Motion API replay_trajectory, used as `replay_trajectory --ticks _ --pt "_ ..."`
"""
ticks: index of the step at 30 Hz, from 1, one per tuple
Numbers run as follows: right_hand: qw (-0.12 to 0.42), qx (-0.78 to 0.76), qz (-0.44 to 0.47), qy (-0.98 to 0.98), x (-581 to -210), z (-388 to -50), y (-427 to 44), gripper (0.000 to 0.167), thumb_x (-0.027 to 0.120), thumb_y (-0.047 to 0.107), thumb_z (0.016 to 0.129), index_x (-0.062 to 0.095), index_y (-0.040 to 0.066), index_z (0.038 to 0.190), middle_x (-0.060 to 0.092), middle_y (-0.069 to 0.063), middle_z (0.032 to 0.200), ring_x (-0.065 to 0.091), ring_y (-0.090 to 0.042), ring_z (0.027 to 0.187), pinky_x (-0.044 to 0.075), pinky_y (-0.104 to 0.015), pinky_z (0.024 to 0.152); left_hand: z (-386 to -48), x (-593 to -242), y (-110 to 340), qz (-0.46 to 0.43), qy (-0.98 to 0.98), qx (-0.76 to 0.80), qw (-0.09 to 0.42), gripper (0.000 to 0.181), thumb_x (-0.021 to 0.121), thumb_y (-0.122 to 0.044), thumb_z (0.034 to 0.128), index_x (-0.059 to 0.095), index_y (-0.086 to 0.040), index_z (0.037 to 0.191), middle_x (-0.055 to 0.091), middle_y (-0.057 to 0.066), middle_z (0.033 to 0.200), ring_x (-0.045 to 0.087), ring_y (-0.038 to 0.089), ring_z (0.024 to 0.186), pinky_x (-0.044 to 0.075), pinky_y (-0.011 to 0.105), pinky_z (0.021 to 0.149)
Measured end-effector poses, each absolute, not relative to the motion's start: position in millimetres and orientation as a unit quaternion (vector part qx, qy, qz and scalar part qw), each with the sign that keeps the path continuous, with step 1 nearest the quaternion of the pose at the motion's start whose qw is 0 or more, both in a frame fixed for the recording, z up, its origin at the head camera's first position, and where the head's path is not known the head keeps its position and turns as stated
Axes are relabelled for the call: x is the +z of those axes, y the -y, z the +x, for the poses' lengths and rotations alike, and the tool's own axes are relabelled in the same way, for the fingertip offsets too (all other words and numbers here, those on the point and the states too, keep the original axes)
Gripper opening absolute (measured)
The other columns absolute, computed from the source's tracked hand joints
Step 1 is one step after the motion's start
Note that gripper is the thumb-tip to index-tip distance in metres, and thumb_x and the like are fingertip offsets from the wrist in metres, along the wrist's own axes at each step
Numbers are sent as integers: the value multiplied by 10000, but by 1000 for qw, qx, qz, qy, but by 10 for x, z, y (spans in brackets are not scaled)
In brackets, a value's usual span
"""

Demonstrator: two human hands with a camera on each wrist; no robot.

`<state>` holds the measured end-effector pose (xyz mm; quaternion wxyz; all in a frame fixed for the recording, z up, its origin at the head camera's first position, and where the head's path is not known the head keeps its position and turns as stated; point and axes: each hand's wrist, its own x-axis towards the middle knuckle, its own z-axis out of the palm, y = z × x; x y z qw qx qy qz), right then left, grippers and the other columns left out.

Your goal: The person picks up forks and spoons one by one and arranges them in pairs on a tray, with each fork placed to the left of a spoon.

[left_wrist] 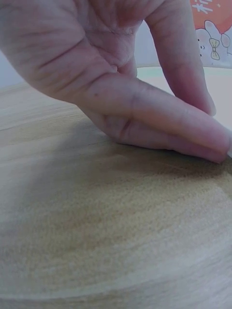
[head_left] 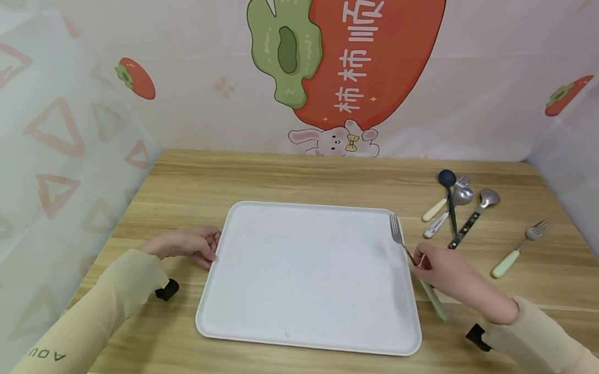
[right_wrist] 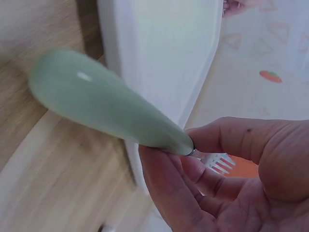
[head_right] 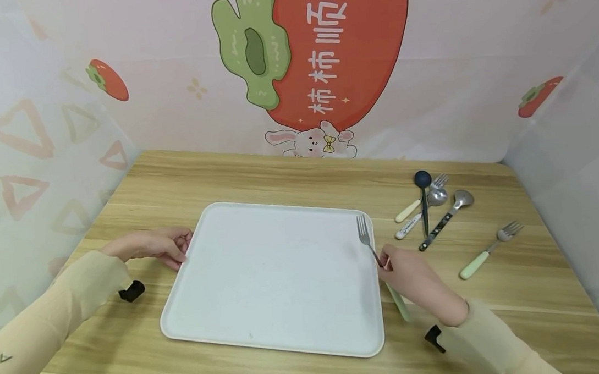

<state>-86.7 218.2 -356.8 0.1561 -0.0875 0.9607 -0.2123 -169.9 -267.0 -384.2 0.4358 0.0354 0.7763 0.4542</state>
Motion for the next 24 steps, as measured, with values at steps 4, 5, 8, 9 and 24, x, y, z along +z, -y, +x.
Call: replay_trajectory --ticks 4,5,8,9,24 --pt "142 -209 -109 -961 -3533 -869 -2055 66 610 93 819 554 67 843 518 7 682 448 -128 585 376 -270 510 -1692 -3827 2663 35 -774 456 437 298 577 85 770 376 55 988 467 95 777 577 194 709 540 320 661" --pt "142 -208 -112 -961 -3523 -869 -2024 69 615 89 814 553 72 838 517 10 681 449 -128 587 377 -269 514 -1692 -3827 2662 34 -773 457 437 298 577 86 770 376 55 989 468 95 778 578 194 709 540 321 661" --pt "135 -201 -124 -962 -3499 -879 -1938 80 632 93 805 555 85 825 517 15 682 447 -125 594 376 -264 520 -1692 -3826 2662 33 -773 459 437 300 578 89 769 377 57 989 469 95 778 578 194 708 540 323 661" --pt "136 -201 -126 -962 -3492 -883 -1910 82 633 95 807 554 88 827 514 16 682 446 -124 593 375 -262 518 -1692 -3826 2662 32 -773 459 437 300 578 89 769 377 57 989 468 94 776 578 193 706 540 324 660" --pt "168 -247 -156 -941 -3469 -971 -1446 75 625 83 826 551 76 837 498 7 648 442 -112 565 381 -233 498 -1700 -3870 2677 23 -774 463 431 296 579 98 755 383 50 971 460 90 769 573 189 700 540 321 663"
